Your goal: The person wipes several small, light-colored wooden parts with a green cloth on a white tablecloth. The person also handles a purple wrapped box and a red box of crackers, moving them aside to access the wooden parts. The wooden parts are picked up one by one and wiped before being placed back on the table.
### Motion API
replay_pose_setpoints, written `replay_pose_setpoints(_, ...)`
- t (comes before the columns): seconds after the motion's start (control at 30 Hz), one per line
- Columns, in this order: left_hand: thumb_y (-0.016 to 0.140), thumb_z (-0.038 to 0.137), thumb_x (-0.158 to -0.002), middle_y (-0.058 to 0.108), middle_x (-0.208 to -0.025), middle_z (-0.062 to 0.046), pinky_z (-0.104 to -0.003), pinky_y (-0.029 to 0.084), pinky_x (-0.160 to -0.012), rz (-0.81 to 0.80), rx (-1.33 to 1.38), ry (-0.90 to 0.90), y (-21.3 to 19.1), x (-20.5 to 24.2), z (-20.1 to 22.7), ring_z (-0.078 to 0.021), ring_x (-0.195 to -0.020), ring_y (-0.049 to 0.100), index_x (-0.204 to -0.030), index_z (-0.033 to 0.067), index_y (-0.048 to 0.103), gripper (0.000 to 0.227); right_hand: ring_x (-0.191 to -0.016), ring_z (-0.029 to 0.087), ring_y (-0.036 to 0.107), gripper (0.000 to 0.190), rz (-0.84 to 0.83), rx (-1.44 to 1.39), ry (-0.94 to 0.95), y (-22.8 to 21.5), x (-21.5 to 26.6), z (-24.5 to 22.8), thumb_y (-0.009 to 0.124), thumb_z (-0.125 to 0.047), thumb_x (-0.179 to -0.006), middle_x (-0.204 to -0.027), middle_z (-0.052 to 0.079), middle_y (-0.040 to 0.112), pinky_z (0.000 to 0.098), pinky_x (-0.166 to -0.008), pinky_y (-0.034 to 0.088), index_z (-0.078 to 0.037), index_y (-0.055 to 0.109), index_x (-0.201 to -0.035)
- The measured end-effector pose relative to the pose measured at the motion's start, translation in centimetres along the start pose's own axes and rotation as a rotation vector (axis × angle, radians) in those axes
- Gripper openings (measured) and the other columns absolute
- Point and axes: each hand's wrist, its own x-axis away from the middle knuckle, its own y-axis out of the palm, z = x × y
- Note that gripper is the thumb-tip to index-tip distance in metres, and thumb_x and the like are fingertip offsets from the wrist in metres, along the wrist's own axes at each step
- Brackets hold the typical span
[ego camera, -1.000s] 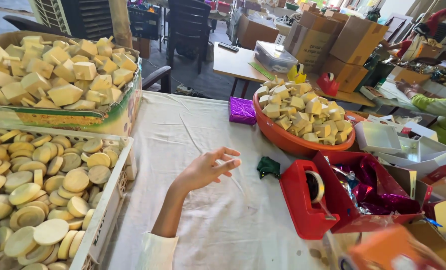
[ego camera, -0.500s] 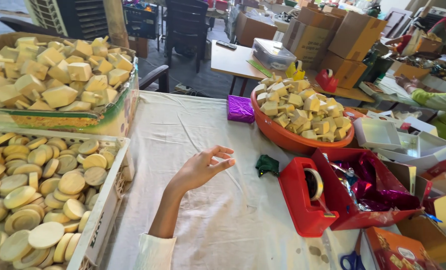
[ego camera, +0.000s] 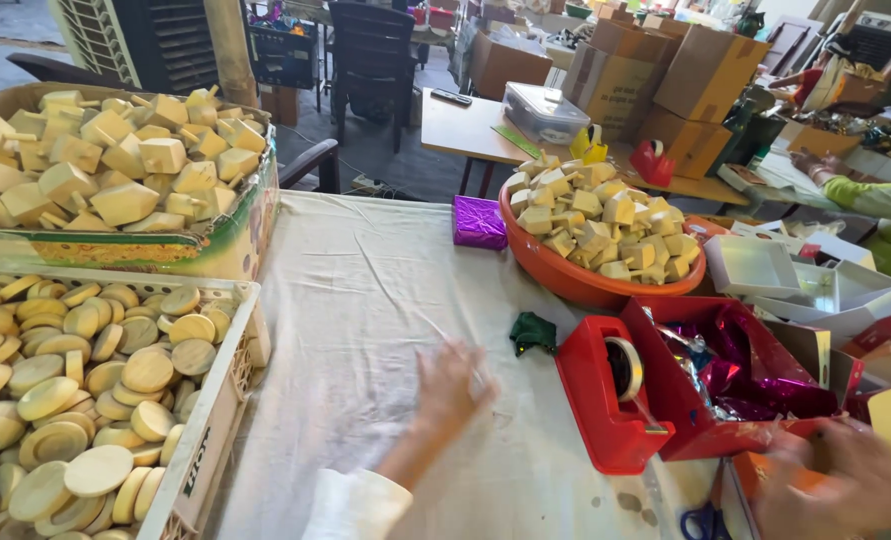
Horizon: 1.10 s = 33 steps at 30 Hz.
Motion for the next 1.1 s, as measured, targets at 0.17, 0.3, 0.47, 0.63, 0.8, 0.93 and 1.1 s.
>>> replay_pose_setpoints(0.17,0.059,0.070,-0.086,0.011,-0.166,-0.038,-0.069,-0.001,-0.120,-0.475,0.050,0.338,6.3,4.8,3.6,-0.0523,-0.156,0.004,-0.157,0.0034,0.034,0.101,-0.117,0.029,0.059,0.036,-0.096,0.058,-0.384,4.8,-13.5,-11.0,0.073,-0.020,-0.087,-0.125,0.008,0.065,0.0452,-0.100,0.045,-0.016,0.072,-0.122)
replay_pose_setpoints(0.3,0.073,0.066,-0.086,0.037,-0.143,-0.041,-0.070,0.025,-0.110,-0.443,-0.110,0.654,4.8,7.0,7.0,-0.0546,-0.135,0.032,-0.141,-0.0085,0.046,0.096,-0.115,0.028,0.059,0.037,-0.072,0.076,-0.523,7.3,-18.0,-13.2,0.072,-0.021,-0.087,-0.124,0.008,0.065,0.0457,-0.098,0.047,-0.014,0.070,-0.123)
replay_pose_setpoints(0.47,0.061,0.050,-0.102,0.059,-0.119,-0.024,-0.054,0.046,-0.091,-0.348,0.062,0.707,1.7,7.6,9.5,-0.0390,-0.112,0.058,-0.119,0.0010,0.059,0.052,-0.110,0.029,0.059,0.035,-0.193,-0.101,-0.345,13.3,-23.0,-12.3,0.071,-0.023,-0.095,-0.119,0.006,0.063,0.0439,-0.094,0.049,-0.013,0.064,-0.128)
replay_pose_setpoints(0.63,0.058,0.040,-0.109,0.070,-0.097,-0.011,-0.043,0.056,-0.074,-0.218,0.186,0.732,2.4,7.1,8.2,-0.0286,-0.090,0.070,-0.098,0.0077,0.065,0.035,-0.113,0.030,0.061,0.047,-0.285,0.068,-0.294,22.0,-26.0,-10.5,0.071,-0.026,-0.091,-0.125,0.010,0.062,0.0454,-0.093,0.051,-0.014,0.060,-0.135)
replay_pose_setpoints(0.8,0.064,0.031,-0.107,0.064,-0.072,-0.006,-0.040,0.052,-0.056,0.032,0.298,0.772,3.8,7.4,6.9,-0.0266,-0.062,0.067,-0.074,0.0096,0.063,0.039,-0.121,0.034,0.059,0.062,-0.394,0.371,-0.260,29.7,-26.6,-8.6,0.066,-0.032,-0.089,-0.145,0.017,0.053,0.0468,-0.092,0.052,-0.012,0.051,-0.146)
replay_pose_setpoints(0.93,0.064,0.027,-0.109,0.062,-0.071,-0.007,-0.039,0.052,-0.060,0.048,0.291,0.831,3.4,7.6,6.8,-0.0244,-0.063,0.067,-0.075,0.0089,0.062,0.038,-0.125,0.039,0.059,0.055,-0.354,0.145,-0.132,34.2,-25.9,-7.6,0.061,-0.024,-0.099,-0.148,0.021,0.054,0.0475,-0.095,0.053,-0.011,0.052,-0.152)
replay_pose_setpoints(1.1,0.069,0.025,-0.103,0.061,-0.070,-0.007,-0.040,0.051,-0.057,0.151,0.413,0.660,1.4,6.9,7.6,-0.0270,-0.064,0.066,-0.072,0.0098,0.060,0.036,-0.119,0.037,0.065,0.036,-0.537,0.098,0.091,32.0,-26.1,-8.2,0.060,-0.030,-0.109,-0.134,0.015,0.067,0.0495,-0.097,0.056,-0.015,0.062,-0.141)
